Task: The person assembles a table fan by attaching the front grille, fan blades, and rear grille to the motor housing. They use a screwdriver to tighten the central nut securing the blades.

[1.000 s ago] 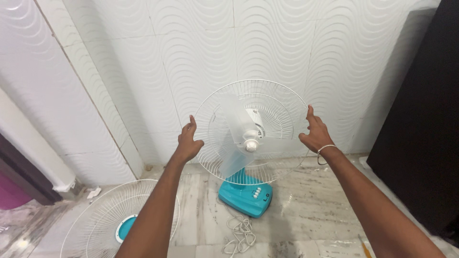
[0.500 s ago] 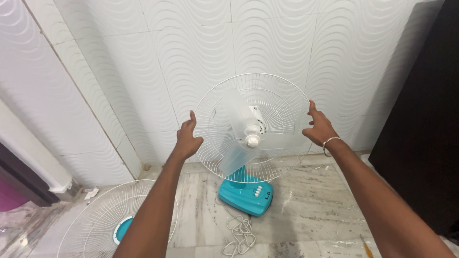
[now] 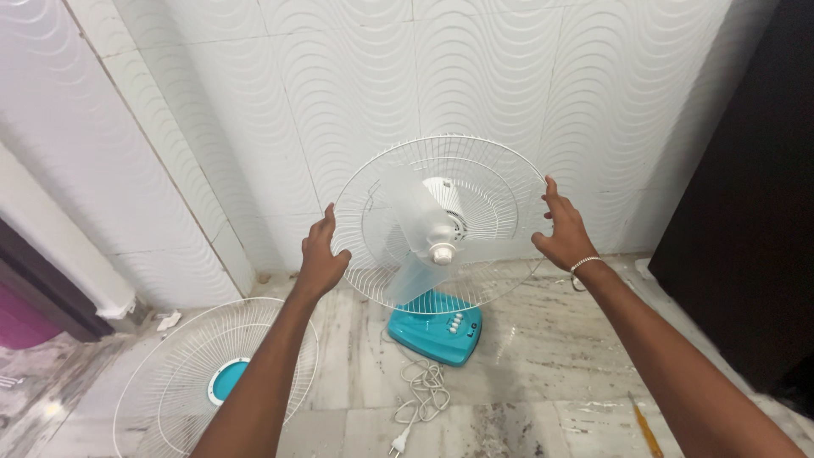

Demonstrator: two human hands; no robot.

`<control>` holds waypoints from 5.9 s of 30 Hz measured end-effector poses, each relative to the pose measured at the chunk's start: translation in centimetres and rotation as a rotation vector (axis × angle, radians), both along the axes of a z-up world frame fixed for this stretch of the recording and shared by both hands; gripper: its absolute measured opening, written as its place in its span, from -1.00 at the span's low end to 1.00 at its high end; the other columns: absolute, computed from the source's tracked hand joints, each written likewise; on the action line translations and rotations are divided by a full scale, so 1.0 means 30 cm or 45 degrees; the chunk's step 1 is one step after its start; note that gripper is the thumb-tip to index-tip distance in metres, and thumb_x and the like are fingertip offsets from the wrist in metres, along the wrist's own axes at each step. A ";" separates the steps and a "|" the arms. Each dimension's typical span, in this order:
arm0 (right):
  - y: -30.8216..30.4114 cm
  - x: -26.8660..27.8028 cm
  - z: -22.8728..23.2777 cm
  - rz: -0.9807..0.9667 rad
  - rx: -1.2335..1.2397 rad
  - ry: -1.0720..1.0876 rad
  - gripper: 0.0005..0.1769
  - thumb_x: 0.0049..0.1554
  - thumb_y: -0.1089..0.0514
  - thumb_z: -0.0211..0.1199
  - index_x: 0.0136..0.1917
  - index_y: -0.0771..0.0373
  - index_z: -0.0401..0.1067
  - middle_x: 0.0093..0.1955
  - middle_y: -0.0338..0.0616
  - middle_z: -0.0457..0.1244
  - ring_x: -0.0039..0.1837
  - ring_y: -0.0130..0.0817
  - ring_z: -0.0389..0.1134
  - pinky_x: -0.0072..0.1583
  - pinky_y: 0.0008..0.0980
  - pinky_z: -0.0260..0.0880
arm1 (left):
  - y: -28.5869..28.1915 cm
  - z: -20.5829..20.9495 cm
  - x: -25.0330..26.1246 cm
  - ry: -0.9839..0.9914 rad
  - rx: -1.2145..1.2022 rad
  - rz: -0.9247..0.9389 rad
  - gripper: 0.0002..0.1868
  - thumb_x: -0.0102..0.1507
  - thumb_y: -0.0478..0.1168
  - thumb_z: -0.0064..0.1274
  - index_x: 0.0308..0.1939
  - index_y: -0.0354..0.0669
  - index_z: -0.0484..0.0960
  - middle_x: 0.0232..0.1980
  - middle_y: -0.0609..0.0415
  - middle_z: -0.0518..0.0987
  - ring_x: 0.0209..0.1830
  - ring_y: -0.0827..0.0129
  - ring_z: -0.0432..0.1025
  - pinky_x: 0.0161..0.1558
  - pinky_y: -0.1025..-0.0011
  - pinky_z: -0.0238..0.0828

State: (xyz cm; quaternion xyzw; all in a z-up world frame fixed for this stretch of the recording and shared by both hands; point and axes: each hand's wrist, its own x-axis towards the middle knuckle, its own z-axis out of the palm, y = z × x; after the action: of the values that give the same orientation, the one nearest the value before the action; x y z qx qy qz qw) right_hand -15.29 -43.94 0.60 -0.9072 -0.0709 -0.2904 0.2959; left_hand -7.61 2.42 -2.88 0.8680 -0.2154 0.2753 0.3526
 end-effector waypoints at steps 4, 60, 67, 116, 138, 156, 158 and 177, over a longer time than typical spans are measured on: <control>0.014 -0.038 -0.012 0.028 0.013 -0.013 0.30 -0.14 0.30 0.27 0.72 0.12 -0.36 0.44 0.16 0.16 0.24 -0.02 0.32 0.29 -0.11 0.35 | 0.011 -0.012 -0.062 0.067 -0.072 -0.023 0.07 0.03 -0.31 0.07 0.62 -0.05 -0.01 0.41 -0.26 0.32 0.42 -0.05 0.23 0.44 0.04 0.11; 0.092 -0.007 -0.623 -0.054 0.456 0.660 0.06 0.07 -0.32 0.28 0.62 0.15 -0.08 0.47 0.25 0.19 0.41 0.12 0.33 0.37 -0.13 0.34 | -0.457 0.606 -0.252 -0.078 0.254 0.152 -0.41 0.39 0.29 -0.19 -0.13 -0.15 0.67 -0.45 -0.10 0.64 -0.43 -0.05 0.57 -0.42 0.02 0.44; 0.011 0.033 -0.852 -0.215 0.412 0.692 0.37 0.01 -0.41 0.39 0.59 0.56 -0.24 0.50 0.53 0.06 0.53 0.17 0.17 0.48 -0.15 0.20 | -0.393 0.617 -0.250 -0.009 0.049 0.179 -0.44 0.39 0.24 -0.18 -0.16 -0.16 0.66 -0.45 -0.12 0.65 -0.35 -0.09 0.59 -0.26 -0.02 0.45; -0.101 -0.226 -0.615 -0.176 0.888 0.374 -0.09 0.03 0.02 0.43 0.55 0.37 0.22 -0.01 0.24 0.45 -0.11 -0.18 0.48 -0.13 -0.25 0.52 | 0.106 0.062 -0.298 0.202 -0.781 0.462 -0.27 0.44 0.27 -0.26 -0.16 -0.39 0.67 -0.31 -0.16 0.70 -0.33 0.23 0.66 -0.27 0.32 0.45; -0.175 -0.213 -0.493 -0.513 0.099 0.534 -0.04 0.03 -0.28 0.37 0.58 0.13 0.25 0.06 0.22 0.43 0.07 -0.01 0.52 0.13 -0.11 0.51 | 0.032 -0.448 -0.253 0.822 -1.192 0.474 -0.27 0.37 0.30 -0.24 0.04 -0.35 0.65 -0.16 -0.21 0.68 -0.34 0.20 0.56 -0.40 0.31 0.46; -0.146 -0.235 -0.452 -0.593 0.049 0.698 -0.02 0.06 -0.33 0.28 0.66 -0.09 0.11 0.09 0.25 0.42 0.11 0.15 0.51 0.19 0.03 0.51 | 0.023 -0.587 -0.205 1.062 -1.318 0.290 -0.24 0.37 0.36 -0.39 0.23 -0.22 0.47 0.07 -0.24 0.58 -0.04 0.04 0.56 -0.14 0.13 0.59; -0.143 -0.237 -0.456 -0.590 0.036 0.720 0.01 0.07 -0.34 0.27 0.68 -0.07 0.06 0.13 0.27 0.41 0.13 0.17 0.50 0.20 0.04 0.51 | 0.025 -0.598 -0.219 1.086 -1.272 0.313 -0.23 0.37 0.37 -0.43 0.27 -0.17 0.45 0.13 -0.21 0.55 0.04 0.05 0.52 -0.06 0.08 0.54; -0.217 -0.219 -0.487 -0.518 0.112 0.742 0.06 0.03 -0.35 0.31 0.64 0.14 0.14 0.24 0.34 0.36 0.24 0.17 0.46 0.25 0.03 0.49 | 0.043 -0.430 -0.309 1.164 -1.246 0.190 -0.27 0.38 0.23 -0.29 0.40 -0.28 0.29 0.14 -0.39 0.53 -0.03 -0.10 0.61 -0.15 0.12 0.68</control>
State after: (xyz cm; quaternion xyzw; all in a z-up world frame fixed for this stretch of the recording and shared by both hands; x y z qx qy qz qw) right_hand -21.87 -50.45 -14.01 -0.9339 0.2112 -0.0751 0.2786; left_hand -16.87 3.72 -15.79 0.6499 0.1655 -0.0302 0.7412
